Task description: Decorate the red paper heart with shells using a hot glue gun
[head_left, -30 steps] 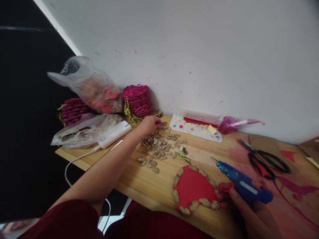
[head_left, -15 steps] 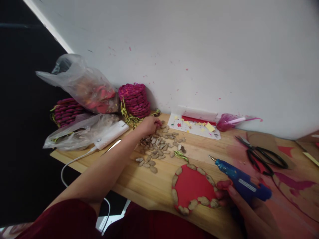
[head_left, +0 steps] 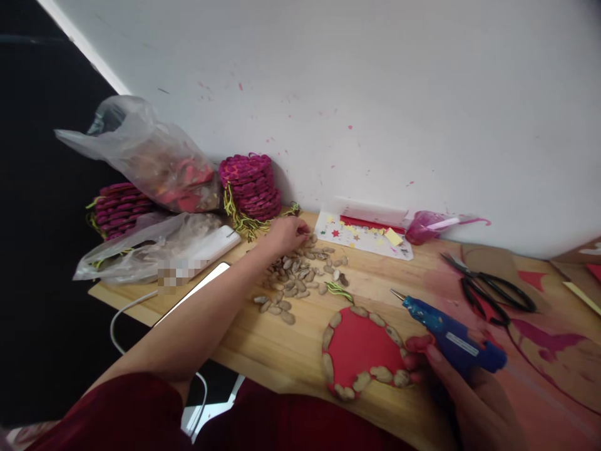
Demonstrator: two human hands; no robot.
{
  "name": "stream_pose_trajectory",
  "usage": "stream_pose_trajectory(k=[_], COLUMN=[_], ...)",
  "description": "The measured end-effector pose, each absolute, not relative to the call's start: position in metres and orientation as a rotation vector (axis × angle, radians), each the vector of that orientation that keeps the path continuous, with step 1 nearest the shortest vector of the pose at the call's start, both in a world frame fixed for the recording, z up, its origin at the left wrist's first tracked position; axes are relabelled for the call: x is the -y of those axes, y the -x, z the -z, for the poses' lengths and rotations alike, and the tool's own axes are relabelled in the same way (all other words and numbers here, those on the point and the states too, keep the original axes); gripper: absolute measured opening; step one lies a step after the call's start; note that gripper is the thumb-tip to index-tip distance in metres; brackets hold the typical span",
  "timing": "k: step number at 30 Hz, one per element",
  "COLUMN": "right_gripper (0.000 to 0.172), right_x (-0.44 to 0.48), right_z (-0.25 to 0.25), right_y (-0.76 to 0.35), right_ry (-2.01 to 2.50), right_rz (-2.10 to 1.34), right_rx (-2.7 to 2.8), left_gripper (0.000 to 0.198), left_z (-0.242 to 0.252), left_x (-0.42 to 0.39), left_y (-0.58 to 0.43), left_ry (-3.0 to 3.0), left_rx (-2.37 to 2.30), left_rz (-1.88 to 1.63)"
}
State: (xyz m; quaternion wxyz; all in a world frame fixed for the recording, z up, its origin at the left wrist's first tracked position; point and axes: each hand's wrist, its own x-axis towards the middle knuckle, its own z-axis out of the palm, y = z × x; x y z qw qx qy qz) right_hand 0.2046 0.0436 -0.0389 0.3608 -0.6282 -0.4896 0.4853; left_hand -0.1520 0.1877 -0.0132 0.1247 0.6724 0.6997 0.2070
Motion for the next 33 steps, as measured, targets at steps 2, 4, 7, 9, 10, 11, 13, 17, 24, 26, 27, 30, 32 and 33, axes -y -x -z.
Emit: stream_pose_trajectory(k=[2,4,7,9,10,11,13,17,24,26,27,30,32,33], right_gripper=[0.035,0.037,0.039,0.039,0.039,0.039,0.036,0.033,0.041,0.041,0.041,0.042,0.042,0.041], right_x=[-0.044,-0.044,-0.044,-0.044,-0.044,-0.044,-0.044,-0.044,-0.044,-0.044,-0.043,-0.043,-0.042,-0.042], right_z=[0.044,0.049,0.053,0.054,0.054,0.054,0.053,0.050,0.050,0.051,0.052,0.051,0.050,0.050], right_y=[-0.207,-0.210,-0.213,-0.214,-0.214,-0.214,-0.213,-0.210,-0.211,-0.212,-0.211,-0.210,-0.210,-0.210], right_ry=[1.603,1.597,1.584,1.589,1.592,1.596,1.600,1.588,1.637,1.615,1.605,1.616,1.635,1.641], right_rz=[-1.269,-1.279,-1.289,-1.302,-1.305,-1.305,-1.292,-1.267,-1.256,-1.267,-1.279,-1.286,-1.266,-1.262], right_rx=[1.252,1.241,1.251,1.253,1.249,1.247,1.255,1.264,1.234,1.239,1.236,1.220,1.209,1.205], left_gripper=[0.019,0.018,0.015,0.014,0.014,0.016,0.018,0.020,0.020,0.021,0.020,0.019,0.022,0.024], left_z=[0.014,0.016,0.018,0.018,0.018,0.018,0.017,0.014,0.014,0.015,0.015,0.013,0.011,0.010], left_x=[-0.190,-0.193,-0.196,-0.196,-0.196,-0.195,-0.194,-0.195,-0.193,-0.190,-0.189,-0.189,-0.191,-0.193], left_y=[0.149,0.150,0.157,0.162,0.164,0.166,0.168,0.171,0.166,0.162,0.161,0.160,0.160,0.160], left_ry=[-1.936,-1.881,-1.757,-1.674,-1.641,-1.617,-1.594,-1.624,-1.860,-1.920,-1.945,-2.003,-2.036,-2.051], left_rx=[-2.005,-1.980,-1.911,-1.859,-1.837,-1.820,-1.803,-1.871,-2.105,-2.127,-2.134,-2.159,-2.178,-2.182], left_rz=[-0.631,-0.674,-0.752,-0.801,-0.822,-0.837,-0.850,-0.830,-0.634,-0.578,-0.554,-0.519,-0.526,-0.531])
